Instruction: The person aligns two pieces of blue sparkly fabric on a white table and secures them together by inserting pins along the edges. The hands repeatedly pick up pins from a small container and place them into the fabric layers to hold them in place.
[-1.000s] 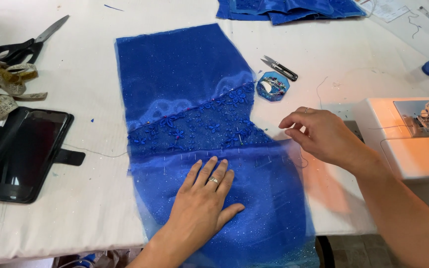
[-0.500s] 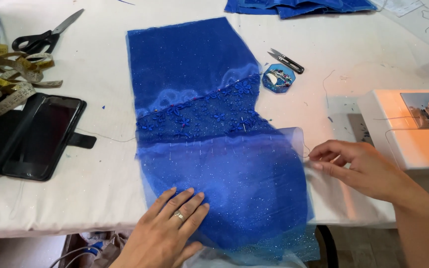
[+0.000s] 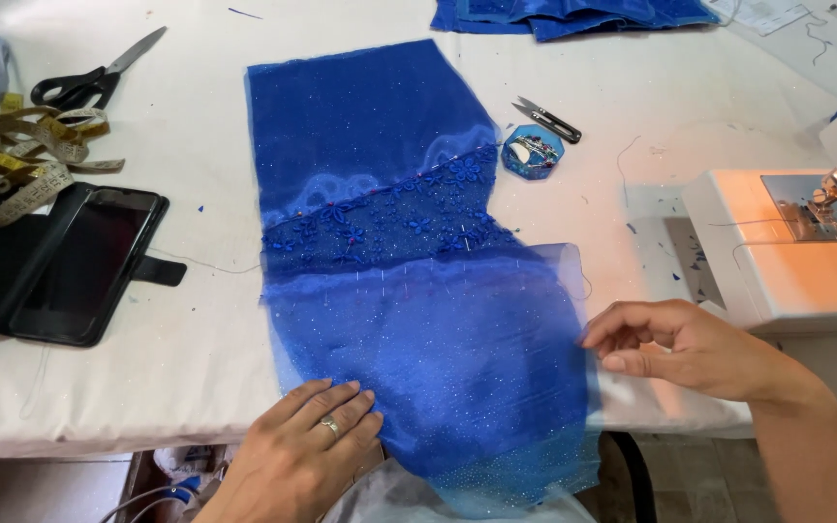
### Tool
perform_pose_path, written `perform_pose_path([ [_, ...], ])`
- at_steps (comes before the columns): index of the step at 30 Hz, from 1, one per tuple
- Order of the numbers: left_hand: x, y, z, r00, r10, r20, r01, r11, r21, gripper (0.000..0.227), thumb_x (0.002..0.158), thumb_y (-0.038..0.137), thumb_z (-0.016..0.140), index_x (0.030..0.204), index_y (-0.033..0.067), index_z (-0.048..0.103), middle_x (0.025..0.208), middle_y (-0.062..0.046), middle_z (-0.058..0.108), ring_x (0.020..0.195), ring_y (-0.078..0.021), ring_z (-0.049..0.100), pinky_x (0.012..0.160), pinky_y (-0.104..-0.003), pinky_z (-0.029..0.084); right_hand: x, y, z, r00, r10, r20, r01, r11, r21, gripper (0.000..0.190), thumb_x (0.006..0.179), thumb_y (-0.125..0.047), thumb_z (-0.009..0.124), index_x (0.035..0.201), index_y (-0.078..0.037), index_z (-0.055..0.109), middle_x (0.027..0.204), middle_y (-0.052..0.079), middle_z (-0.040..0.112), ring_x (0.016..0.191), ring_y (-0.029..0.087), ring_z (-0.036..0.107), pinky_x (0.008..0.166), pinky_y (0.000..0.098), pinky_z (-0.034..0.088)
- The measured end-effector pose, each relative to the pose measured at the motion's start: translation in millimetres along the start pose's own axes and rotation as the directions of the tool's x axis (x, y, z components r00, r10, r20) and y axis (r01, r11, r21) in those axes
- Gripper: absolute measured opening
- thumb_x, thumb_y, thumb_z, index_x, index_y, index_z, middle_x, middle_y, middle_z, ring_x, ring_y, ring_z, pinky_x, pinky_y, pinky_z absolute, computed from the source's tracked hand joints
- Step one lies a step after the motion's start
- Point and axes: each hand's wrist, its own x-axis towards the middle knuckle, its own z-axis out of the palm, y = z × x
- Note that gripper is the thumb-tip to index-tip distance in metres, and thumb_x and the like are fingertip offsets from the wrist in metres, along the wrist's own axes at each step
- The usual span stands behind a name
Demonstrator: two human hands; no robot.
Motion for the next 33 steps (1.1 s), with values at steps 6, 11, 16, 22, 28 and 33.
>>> perform_pose_path([
  [6, 8.7, -10.9, -8.2, 0.998, -0.057, 0.037, 0.062, 0.988, -0.140, 0.016, 0.096, 0.022, 0.064, 0.099, 0.0116, 0.076, 0.102, -0.001, 0.077, 0.098, -0.0224, 0.070, 0.090, -0.039, 0.053, -1.4, -6.8, 2.4, 0.973, -0.060, 0.224, 0.039, 0.995, 0.094, 0.034, 0.083, -0.017, 0.078, 0.114, -0.006, 0.086, 0.082, 0.005, 0.071, 0.074, 0.015, 0.064, 0.069, 0.0299, 0.053],
  [11, 19.4, 6.5, 4.6, 0.994, -0.022, 0.108, 0.029, 0.997, -0.070, 0.044, 0.097, 0.045, 0.057, 0.117, 0.0064, 0.065, 0.126, -0.012, 0.064, 0.117, -0.0304, 0.058, 0.101, -0.047, 0.041, 2.8, -11.8, 1.8, 0.899, -0.233, 0.370, 0.225, 0.972, 0.067, 0.041, 0.083, -0.031, 0.077, 0.119, -0.010, 0.080, 0.090, 0.003, 0.075, 0.077, 0.014, 0.067, 0.072, 0.0294, 0.057],
  [16, 24.1, 35.5, 33.3, 0.983, -0.080, 0.166, 0.063, 0.993, 0.103, 0.099, 0.090, 0.083, 0.031, 0.152, 0.0053, 0.034, 0.158, -0.017, 0.038, 0.147, -0.0355, 0.034, 0.119, -0.057, 0.020, 9.2, -11.7, 1.0, 0.819, -0.496, 0.288, 0.417, 0.860, 0.294, 0.043, 0.091, -0.023, 0.072, 0.128, -0.002, 0.068, 0.099, 0.005, 0.069, 0.083, 0.014, 0.061, 0.071, 0.0279, 0.052],
  [22, 47.3, 46.4, 42.0, 0.952, -0.301, 0.051, 0.275, 0.918, 0.284, 0.104, 0.076, 0.075, 0.072, 0.147, 0.0062, 0.039, 0.154, -0.021, 0.039, 0.141, -0.0417, 0.039, 0.116, -0.062, 0.025, 32.1, -18.6, 1.7, 0.798, -0.601, 0.041, 0.476, 0.670, 0.570, 0.057, 0.093, -0.027, 0.068, 0.138, 0.004, 0.052, 0.135, 0.021, 0.062, 0.123, 0.031, 0.062, 0.100, 0.0449, 0.053],
  [28, 58.7, 27.8, 26.2, 0.932, -0.361, -0.017, 0.347, 0.879, 0.327, 0.068, 0.084, 0.035, 0.063, 0.144, 0.0068, 0.047, 0.127, -0.011, 0.064, 0.124, -0.0308, 0.057, 0.109, -0.054, 0.037, 51.9, -33.3, 1.6, 0.802, -0.575, -0.160, 0.538, 0.580, 0.612, 0.053, 0.095, -0.019, 0.058, 0.143, 0.000, 0.046, 0.139, 0.019, 0.057, 0.126, 0.032, 0.059, 0.106, 0.0455, 0.050],
  [33, 63.6, -10.8, -1.6, 0.941, -0.327, -0.082, 0.333, 0.860, 0.387, 0.025, 0.083, 0.016, 0.069, 0.108, 0.0175, 0.075, 0.090, -0.003, 0.073, 0.084, -0.0228, 0.067, 0.102, -0.044, 0.048, 61.8, -34.4, -0.3, 0.844, -0.484, -0.229, 0.509, 0.592, 0.625, 0.053, 0.093, -0.011, 0.053, 0.144, 0.002, 0.045, 0.139, 0.019, 0.056, 0.127, 0.034, 0.058, 0.107, 0.0452, 0.047],
])
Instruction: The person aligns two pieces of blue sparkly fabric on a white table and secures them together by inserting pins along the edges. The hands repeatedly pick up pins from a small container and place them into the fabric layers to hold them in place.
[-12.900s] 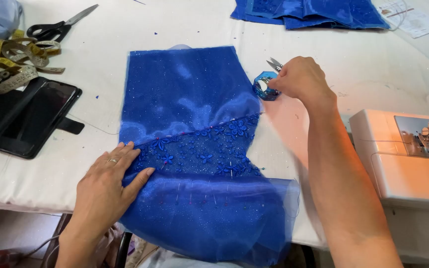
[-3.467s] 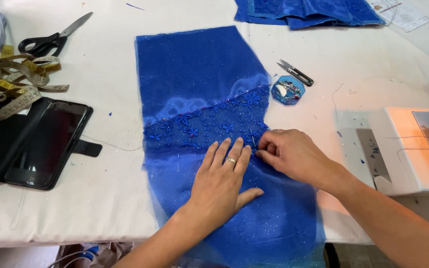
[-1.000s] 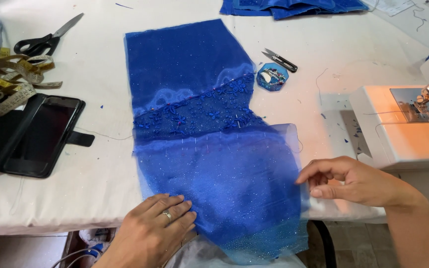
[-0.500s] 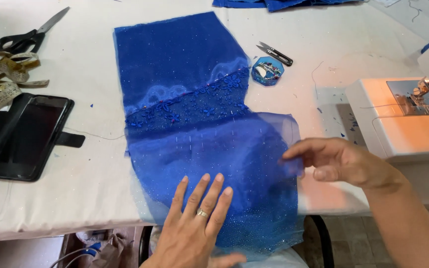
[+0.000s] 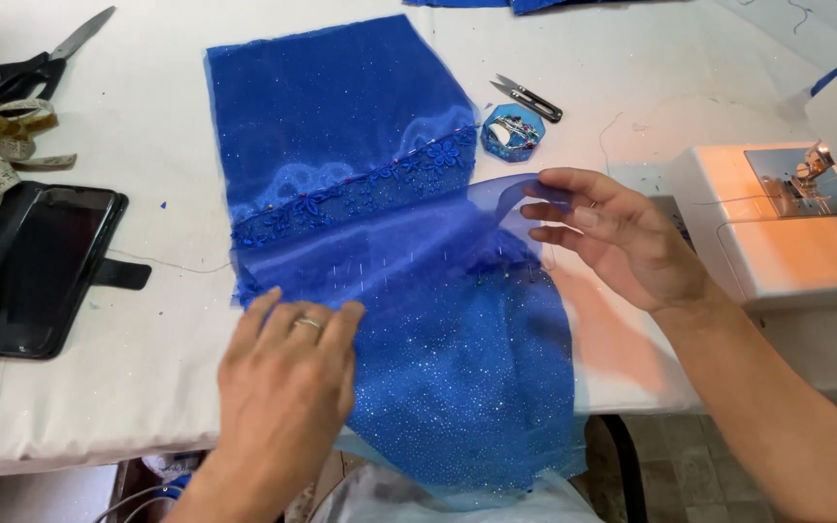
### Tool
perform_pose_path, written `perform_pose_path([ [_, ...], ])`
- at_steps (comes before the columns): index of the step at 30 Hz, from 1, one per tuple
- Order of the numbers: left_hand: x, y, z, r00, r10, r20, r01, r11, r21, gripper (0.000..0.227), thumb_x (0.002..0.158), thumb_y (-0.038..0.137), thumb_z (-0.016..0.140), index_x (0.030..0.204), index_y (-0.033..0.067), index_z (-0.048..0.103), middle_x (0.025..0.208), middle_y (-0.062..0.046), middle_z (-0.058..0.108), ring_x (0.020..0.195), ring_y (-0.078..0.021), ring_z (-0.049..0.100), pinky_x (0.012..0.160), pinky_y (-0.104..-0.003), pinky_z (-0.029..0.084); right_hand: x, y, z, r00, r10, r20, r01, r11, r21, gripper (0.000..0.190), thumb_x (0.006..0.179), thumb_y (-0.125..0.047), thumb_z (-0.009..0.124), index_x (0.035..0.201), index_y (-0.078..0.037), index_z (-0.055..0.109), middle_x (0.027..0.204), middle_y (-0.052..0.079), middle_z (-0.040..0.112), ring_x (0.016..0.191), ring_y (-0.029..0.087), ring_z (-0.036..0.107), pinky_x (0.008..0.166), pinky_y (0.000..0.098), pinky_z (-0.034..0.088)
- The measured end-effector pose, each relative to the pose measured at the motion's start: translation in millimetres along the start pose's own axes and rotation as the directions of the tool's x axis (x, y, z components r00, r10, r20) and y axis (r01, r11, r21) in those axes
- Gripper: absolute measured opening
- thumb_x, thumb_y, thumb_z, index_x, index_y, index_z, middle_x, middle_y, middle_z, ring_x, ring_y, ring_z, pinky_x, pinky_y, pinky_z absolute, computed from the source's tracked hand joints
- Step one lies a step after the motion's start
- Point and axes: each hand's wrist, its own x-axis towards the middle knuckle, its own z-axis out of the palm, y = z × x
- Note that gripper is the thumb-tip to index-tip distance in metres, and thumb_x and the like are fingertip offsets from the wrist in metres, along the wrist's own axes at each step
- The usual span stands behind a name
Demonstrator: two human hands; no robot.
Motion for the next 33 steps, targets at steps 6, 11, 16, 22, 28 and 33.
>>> perform_pose_path([
  [6, 74.8, -73.6, 7.5, 0.993, -0.048, -0.110, 0.052, 0.998, 0.037, 0.008, 0.099, 0.015, 0.068, 0.099, 0.0192, 0.075, 0.075, -0.001, 0.067, 0.063, -0.0247, 0.063, 0.059, -0.041, 0.050, 10.2, -2.3, 9.1, 0.989, -0.142, -0.050, 0.094, 0.838, -0.538, 0.056, 0.092, -0.005, 0.059, 0.145, -0.008, 0.041, 0.147, 0.012, 0.048, 0.137, 0.026, 0.052, 0.113, 0.0390, 0.047],
  [11, 137.5, -95.9, 48.5, 0.953, 0.029, -0.301, 0.035, 0.978, 0.205, 0.041, 0.090, 0.009, 0.077, 0.126, 0.0089, 0.059, 0.113, -0.012, 0.062, 0.096, -0.0319, 0.059, 0.093, -0.044, 0.044, -7.6, 5.2, 26.9, 0.969, -0.219, -0.117, -0.019, 0.402, -0.915, 0.040, 0.085, -0.014, 0.077, 0.119, -0.007, 0.058, 0.108, 0.010, 0.062, 0.086, 0.020, 0.064, 0.076, 0.0320, 0.055],
  [16, 126.0, -13.9, 76.5, 0.818, 0.307, -0.487, -0.363, 0.932, -0.021, 0.033, 0.087, -0.012, 0.052, 0.113, 0.0043, 0.063, 0.110, -0.016, 0.064, 0.100, -0.0321, 0.061, 0.091, -0.045, 0.055, -18.7, 25.9, 20.5, 0.956, -0.036, -0.292, -0.281, 0.181, -0.943, 0.023, 0.082, -0.035, 0.077, 0.091, -0.018, 0.064, 0.081, -0.002, 0.067, 0.071, 0.014, 0.064, 0.071, 0.0327, 0.050],
  [22, 85.4, 26.6, 109.4, 0.888, 0.460, 0.007, -0.402, 0.784, -0.473, 0.066, 0.091, 0.055, 0.060, 0.132, 0.0036, 0.059, 0.136, -0.016, 0.061, 0.135, -0.0321, 0.049, 0.119, -0.047, 0.030, -9.6, 24.4, 28.0, 0.920, 0.084, -0.384, -0.389, 0.071, -0.918, 0.031, 0.086, -0.048, 0.071, 0.085, -0.016, 0.073, 0.066, -0.001, 0.068, 0.069, 0.018, 0.071, 0.069, 0.0338, 0.059],
  [28, 79.6, 24.5, 115.8, 0.866, 0.457, 0.202, -0.301, 0.800, -0.519, 0.069, 0.096, 0.061, 0.047, 0.136, 0.0052, 0.055, 0.145, -0.014, 0.054, 0.141, -0.0295, 0.042, 0.123, -0.045, 0.021, -1.8, -10.7, 32.0, 0.838, 0.314, -0.447, -0.457, -0.047, -0.888, 0.030, 0.078, -0.042, 0.067, 0.075, -0.013, 0.073, 0.057, 0.001, 0.070, 0.066, 0.024, 0.070, 0.069, 0.0355, 0.058],
  [33, 82.0, 23.3, 111.2, 0.858, 0.451, 0.246, -0.250, 0.785, -0.567, 0.070, 0.097, 0.062, 0.043, 0.137, 0.0059, 0.054, 0.145, -0.014, 0.053, 0.143, -0.0288, 0.040, 0.123, -0.045, 0.019, 39.8, -37.2, 3.8, 0.866, 0.063, -0.497, -0.494, -0.057, -0.868, 0.028, 0.082, -0.036, 0.066, 0.090, -0.013, 0.079, 0.078, 0.009, 0.078, 0.087, 0.036, 0.073, 0.079, 0.0449, 0.057],
])
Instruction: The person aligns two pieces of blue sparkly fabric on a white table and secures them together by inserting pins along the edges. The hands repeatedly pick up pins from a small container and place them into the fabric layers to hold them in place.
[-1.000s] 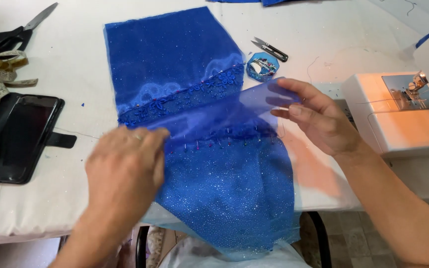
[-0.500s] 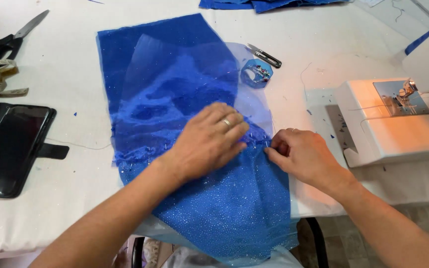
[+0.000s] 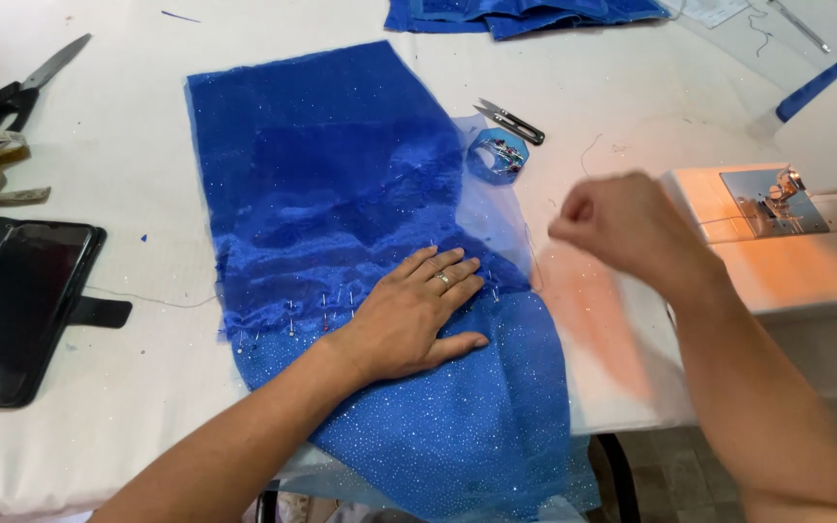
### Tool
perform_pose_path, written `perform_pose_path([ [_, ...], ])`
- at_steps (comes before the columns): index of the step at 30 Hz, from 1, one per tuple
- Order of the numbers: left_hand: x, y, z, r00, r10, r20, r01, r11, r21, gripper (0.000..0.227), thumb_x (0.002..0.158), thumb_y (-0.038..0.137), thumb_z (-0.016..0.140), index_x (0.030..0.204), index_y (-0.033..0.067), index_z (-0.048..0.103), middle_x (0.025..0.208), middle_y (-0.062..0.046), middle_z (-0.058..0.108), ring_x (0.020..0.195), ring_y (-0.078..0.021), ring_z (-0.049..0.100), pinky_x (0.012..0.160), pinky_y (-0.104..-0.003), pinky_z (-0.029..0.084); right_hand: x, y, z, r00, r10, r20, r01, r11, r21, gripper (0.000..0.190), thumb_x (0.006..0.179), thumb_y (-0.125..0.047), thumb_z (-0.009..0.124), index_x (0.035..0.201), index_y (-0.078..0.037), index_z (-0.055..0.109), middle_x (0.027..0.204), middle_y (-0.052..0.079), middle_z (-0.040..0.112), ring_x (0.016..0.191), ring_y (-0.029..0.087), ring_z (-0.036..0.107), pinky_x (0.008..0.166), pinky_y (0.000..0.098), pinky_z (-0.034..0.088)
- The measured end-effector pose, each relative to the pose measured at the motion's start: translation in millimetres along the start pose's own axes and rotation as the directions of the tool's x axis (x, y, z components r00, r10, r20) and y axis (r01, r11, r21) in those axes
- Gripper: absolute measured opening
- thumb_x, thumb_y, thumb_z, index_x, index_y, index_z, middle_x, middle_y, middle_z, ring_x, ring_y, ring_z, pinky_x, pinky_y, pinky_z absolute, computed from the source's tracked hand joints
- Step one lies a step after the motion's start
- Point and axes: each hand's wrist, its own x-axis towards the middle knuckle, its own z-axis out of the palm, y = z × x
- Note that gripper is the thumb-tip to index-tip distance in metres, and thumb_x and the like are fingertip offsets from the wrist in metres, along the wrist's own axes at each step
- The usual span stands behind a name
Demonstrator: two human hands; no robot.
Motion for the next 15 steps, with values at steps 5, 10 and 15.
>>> perform_pose_path([
  [5, -0.7, 1.0, -1.6, 1.000, -0.010, -0.002, 0.010, 1.000, -0.006, 0.071, 0.097, 0.063, 0.043, 0.137, 0.0058, 0.055, 0.145, -0.014, 0.053, 0.143, -0.0281, 0.040, 0.124, -0.044, 0.018, 97.1, 3.4, 32.5, 0.968, -0.091, -0.233, 0.114, 0.989, 0.091, 0.017, 0.084, -0.027, 0.066, 0.084, -0.015, 0.077, 0.065, 0.004, 0.070, 0.069, 0.031, 0.070, 0.068, 0.0408, 0.057],
  [10, -1.5, 1.1, -1.8, 1.000, -0.018, 0.007, 0.018, 0.999, -0.036, 0.070, 0.097, 0.062, 0.043, 0.137, 0.0063, 0.055, 0.145, -0.013, 0.053, 0.143, -0.0275, 0.040, 0.124, -0.044, 0.018, 83.2, -5.3, 29.8, 0.992, -0.080, -0.093, 0.093, 0.985, 0.146, 0.024, 0.089, -0.019, 0.057, 0.102, -0.016, 0.077, 0.075, 0.006, 0.072, 0.074, 0.029, 0.071, 0.074, 0.0442, 0.057],
  [15, 0.4, 2.1, -5.3, 0.999, -0.033, 0.032, 0.034, 0.999, -0.039, 0.070, 0.096, 0.062, 0.044, 0.138, 0.0063, 0.054, 0.146, -0.014, 0.053, 0.143, -0.0281, 0.039, 0.124, -0.045, 0.018, 58.1, 20.7, 41.2, 0.992, -0.123, -0.041, 0.127, 0.983, 0.130, 0.023, 0.087, -0.013, 0.069, 0.108, -0.006, 0.074, 0.084, 0.014, 0.075, 0.084, 0.033, 0.073, 0.074, 0.0422, 0.058],
])
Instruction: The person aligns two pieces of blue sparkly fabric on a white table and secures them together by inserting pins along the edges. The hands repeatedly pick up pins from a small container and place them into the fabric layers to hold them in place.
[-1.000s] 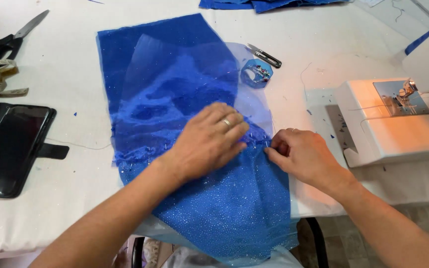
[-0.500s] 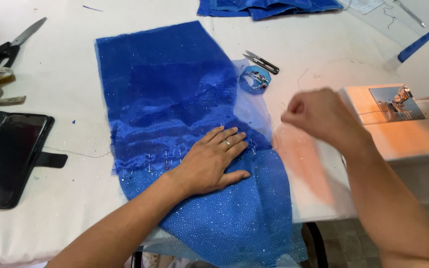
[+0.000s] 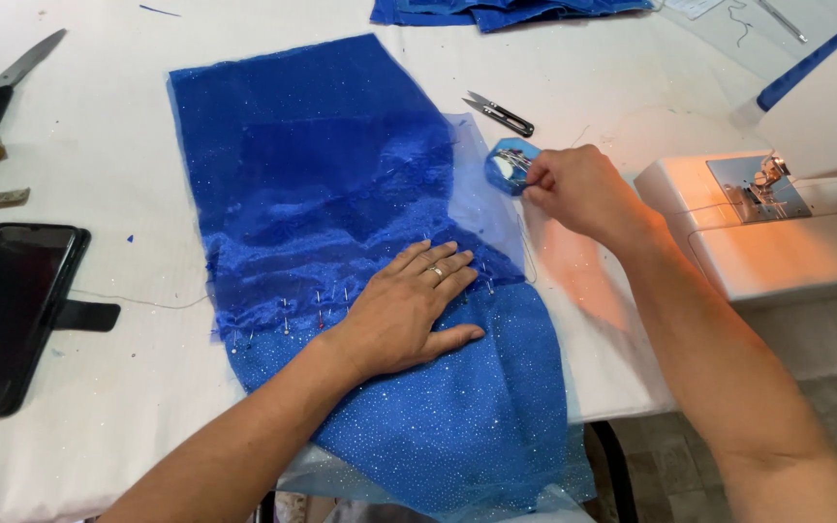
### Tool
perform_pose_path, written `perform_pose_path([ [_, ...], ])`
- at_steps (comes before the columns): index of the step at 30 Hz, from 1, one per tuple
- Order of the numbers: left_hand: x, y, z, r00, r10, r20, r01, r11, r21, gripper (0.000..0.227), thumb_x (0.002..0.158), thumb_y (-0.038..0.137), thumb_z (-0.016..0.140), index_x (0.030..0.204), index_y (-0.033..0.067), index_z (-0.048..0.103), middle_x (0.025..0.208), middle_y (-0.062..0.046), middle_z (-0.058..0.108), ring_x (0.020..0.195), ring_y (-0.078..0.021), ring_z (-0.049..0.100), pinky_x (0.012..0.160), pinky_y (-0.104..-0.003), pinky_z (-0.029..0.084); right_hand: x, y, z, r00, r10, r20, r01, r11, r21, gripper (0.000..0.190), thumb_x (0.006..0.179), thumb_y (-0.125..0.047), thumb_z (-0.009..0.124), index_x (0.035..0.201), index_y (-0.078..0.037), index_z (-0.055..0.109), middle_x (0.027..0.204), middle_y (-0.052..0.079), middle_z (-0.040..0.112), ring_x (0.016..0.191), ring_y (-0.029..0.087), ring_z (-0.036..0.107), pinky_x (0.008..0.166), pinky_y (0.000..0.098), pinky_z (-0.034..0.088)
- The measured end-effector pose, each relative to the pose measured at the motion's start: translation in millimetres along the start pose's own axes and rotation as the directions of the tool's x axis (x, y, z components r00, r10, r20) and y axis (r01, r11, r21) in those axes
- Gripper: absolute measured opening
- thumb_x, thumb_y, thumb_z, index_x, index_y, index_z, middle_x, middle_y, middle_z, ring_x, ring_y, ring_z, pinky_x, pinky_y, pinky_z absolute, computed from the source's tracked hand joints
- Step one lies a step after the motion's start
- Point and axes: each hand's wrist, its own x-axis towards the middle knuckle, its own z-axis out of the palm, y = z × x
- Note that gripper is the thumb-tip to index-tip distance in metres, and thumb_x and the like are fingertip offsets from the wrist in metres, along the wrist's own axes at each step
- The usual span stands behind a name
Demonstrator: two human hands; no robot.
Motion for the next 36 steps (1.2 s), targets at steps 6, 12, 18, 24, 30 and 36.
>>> perform_pose_path([
  [6, 0.2, -0.6, 1.9, 1.000, -0.008, -0.016, 0.008, 1.000, -0.003, 0.070, 0.095, 0.061, 0.048, 0.138, 0.0073, 0.054, 0.145, -0.013, 0.054, 0.143, -0.0274, 0.039, 0.124, -0.044, 0.017, -83.5, -6.7, -18.7, 0.987, 0.158, 0.022, -0.151, 0.971, -0.187, 0.015, 0.091, -0.021, 0.064, 0.098, -0.012, 0.074, 0.081, 0.011, 0.076, 0.083, 0.035, 0.073, 0.077, 0.0448, 0.058],
  [12, -1.7, 0.5, -0.4, 0.999, -0.009, -0.043, 0.006, 0.999, -0.052, 0.074, 0.094, 0.058, 0.053, 0.147, 0.0065, 0.044, 0.144, -0.015, 0.055, 0.141, -0.0305, 0.042, 0.124, -0.047, 0.019, -117.4, -50.1, -2.4, 0.984, -0.136, -0.118, 0.129, 0.989, -0.071, 0.011, 0.087, -0.030, 0.070, 0.090, -0.021, 0.075, 0.073, 0.004, 0.074, 0.075, 0.026, 0.073, 0.069, 0.0410, 0.057],
  [18, -1.1, 0.7, -2.2, 1.000, -0.021, -0.010, 0.021, 0.998, -0.052, 0.084, 0.093, 0.058, 0.054, 0.154, 0.0057, 0.031, 0.137, -0.017, 0.061, 0.143, -0.0284, 0.041, 0.124, -0.044, 0.018, -103.6, -42.8, 51.7, 0.977, -0.191, -0.097, 0.178, 0.975, -0.130, 0.023, 0.086, -0.042, 0.065, 0.086, -0.020, 0.072, 0.064, 0.001, 0.069, 0.071, 0.025, 0.071, 0.065, 0.0381, 0.057],
  [24, -0.5, -0.7, -1.2, 1.000, -0.024, -0.001, 0.024, 0.998, -0.051, 0.085, 0.092, 0.059, 0.054, 0.154, 0.0051, 0.031, 0.136, -0.017, 0.061, 0.143, -0.0280, 0.041, 0.125, -0.044, 0.017, -109.0, -40.5, 43.9, 0.985, -0.172, -0.018, 0.163, 0.959, -0.233, 0.023, 0.083, -0.039, 0.063, 0.078, -0.018, 0.070, 0.061, 0.001, 0.068, 0.070, 0.025, 0.071, 0.063, 0.0388, 0.057],
  [30, -2.4, -2.9, 0.7, 0.999, -0.006, -0.050, 0.002, 0.996, -0.085, 0.086, 0.092, 0.059, 0.057, 0.153, 0.0032, 0.033, 0.136, -0.019, 0.061, 0.141, -0.0300, 0.044, 0.124, -0.045, 0.020, -116.1, -13.5, -8.7, 0.986, 0.058, -0.153, -0.095, 0.965, -0.244, 0.028, 0.091, -0.042, 0.062, 0.093, -0.017, 0.075, 0.067, 0.003, 0.072, 0.077, 0.029, 0.072, 0.075, 0.0413, 0.057],
  [36, -7.9, -11.8, -15.4, 0.989, 0.036, -0.143, -0.030, 0.999, 0.042, 0.100, 0.077, 0.079, 0.060, 0.146, 0.0076, 0.048, 0.149, -0.011, 0.052, 0.145, -0.0277, 0.038, 0.125, -0.044, 0.018, -116.7, -58.6, 21.7, 0.980, -0.138, -0.144, 0.139, 0.990, -0.005, 0.024, 0.084, -0.040, 0.075, 0.092, -0.017, 0.076, 0.067, 0.007, 0.073, 0.074, 0.030, 0.072, 0.071, 0.0436, 0.057],
])
